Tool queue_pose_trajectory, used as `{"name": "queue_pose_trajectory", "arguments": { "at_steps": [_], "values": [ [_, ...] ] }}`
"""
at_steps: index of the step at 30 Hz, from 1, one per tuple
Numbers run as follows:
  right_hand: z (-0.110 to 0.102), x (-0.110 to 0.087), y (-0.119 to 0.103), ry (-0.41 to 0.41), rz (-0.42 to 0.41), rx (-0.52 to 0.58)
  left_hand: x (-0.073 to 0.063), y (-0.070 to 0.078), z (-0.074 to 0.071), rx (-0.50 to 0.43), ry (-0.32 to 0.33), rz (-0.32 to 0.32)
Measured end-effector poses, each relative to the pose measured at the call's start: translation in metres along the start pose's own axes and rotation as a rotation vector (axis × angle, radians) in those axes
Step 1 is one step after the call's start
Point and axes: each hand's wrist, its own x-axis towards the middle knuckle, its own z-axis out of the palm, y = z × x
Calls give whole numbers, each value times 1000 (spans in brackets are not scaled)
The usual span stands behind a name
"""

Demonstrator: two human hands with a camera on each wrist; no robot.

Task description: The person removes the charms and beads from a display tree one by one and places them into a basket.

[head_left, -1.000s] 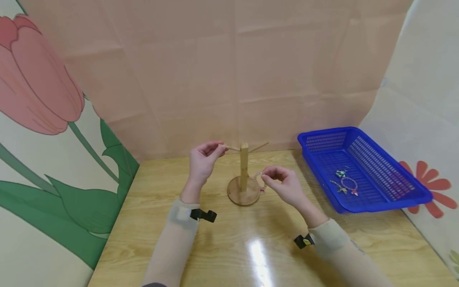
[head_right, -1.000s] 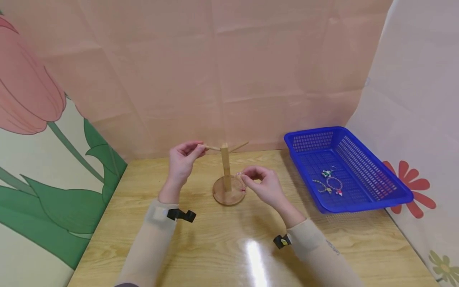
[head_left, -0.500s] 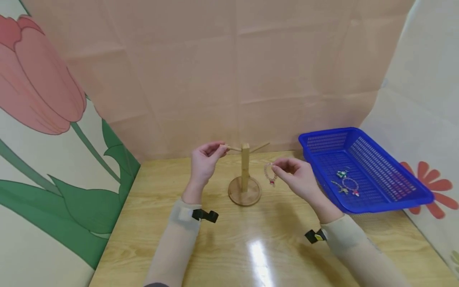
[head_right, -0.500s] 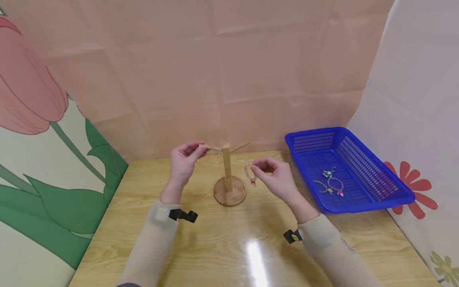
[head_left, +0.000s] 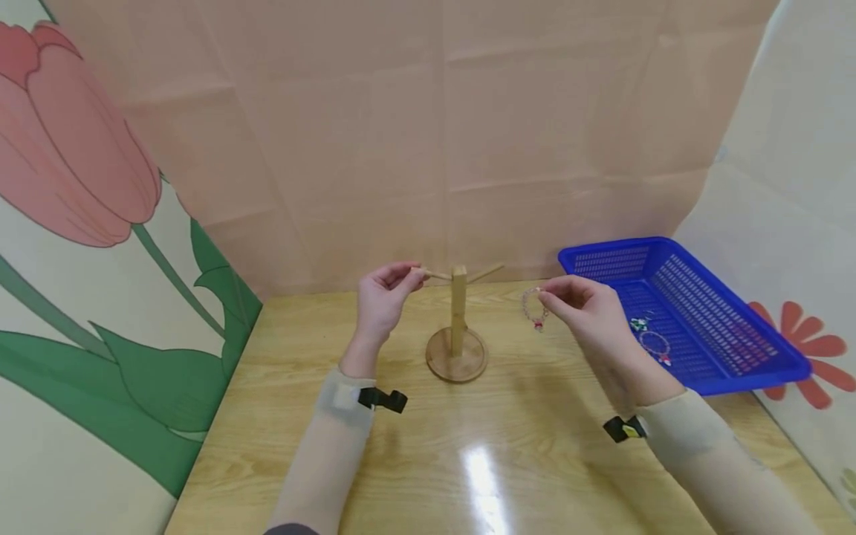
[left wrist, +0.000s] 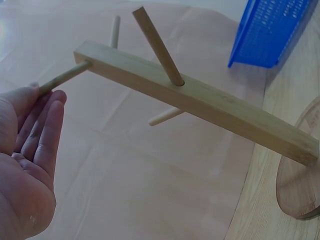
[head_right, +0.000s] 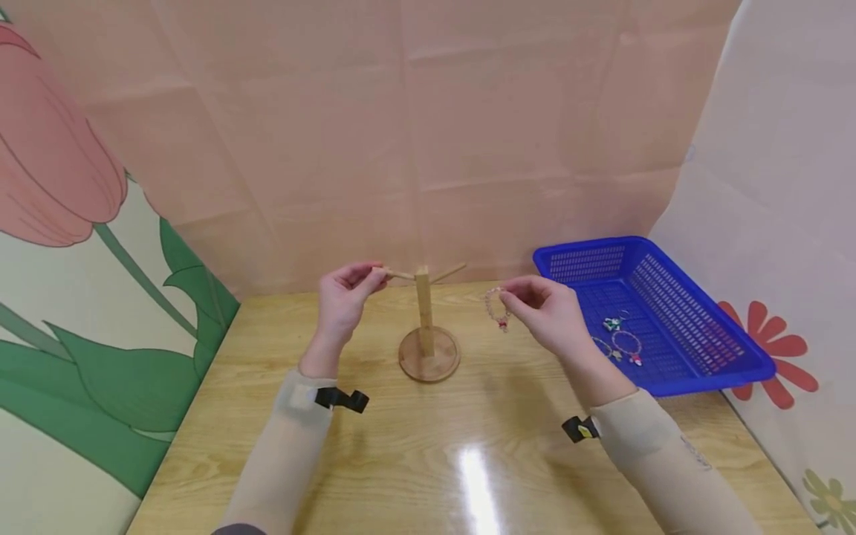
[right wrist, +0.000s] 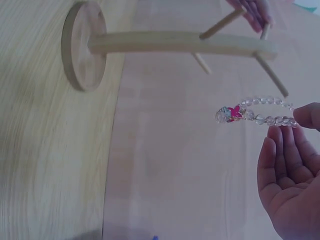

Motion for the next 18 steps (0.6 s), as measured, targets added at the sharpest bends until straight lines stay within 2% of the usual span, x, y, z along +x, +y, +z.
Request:
{"name": "queue_pose_trajectory", "arguments": {
  "at_steps": [4, 9, 12, 18],
  "values": [
    [-14, 4, 4, 3, -40, -108, 1, 0, 0, 4, -9, 2],
    [-36, 8, 10, -4, 17, -112, 2, 0, 1, -3, -14, 6],
    [-50, 10, 15, 8, 52, -153, 1, 0, 1, -8, -15, 6],
    [-77, 18, 27, 13, 72, -246, 1, -2, 0, -15, -15, 15]
  ]
}}
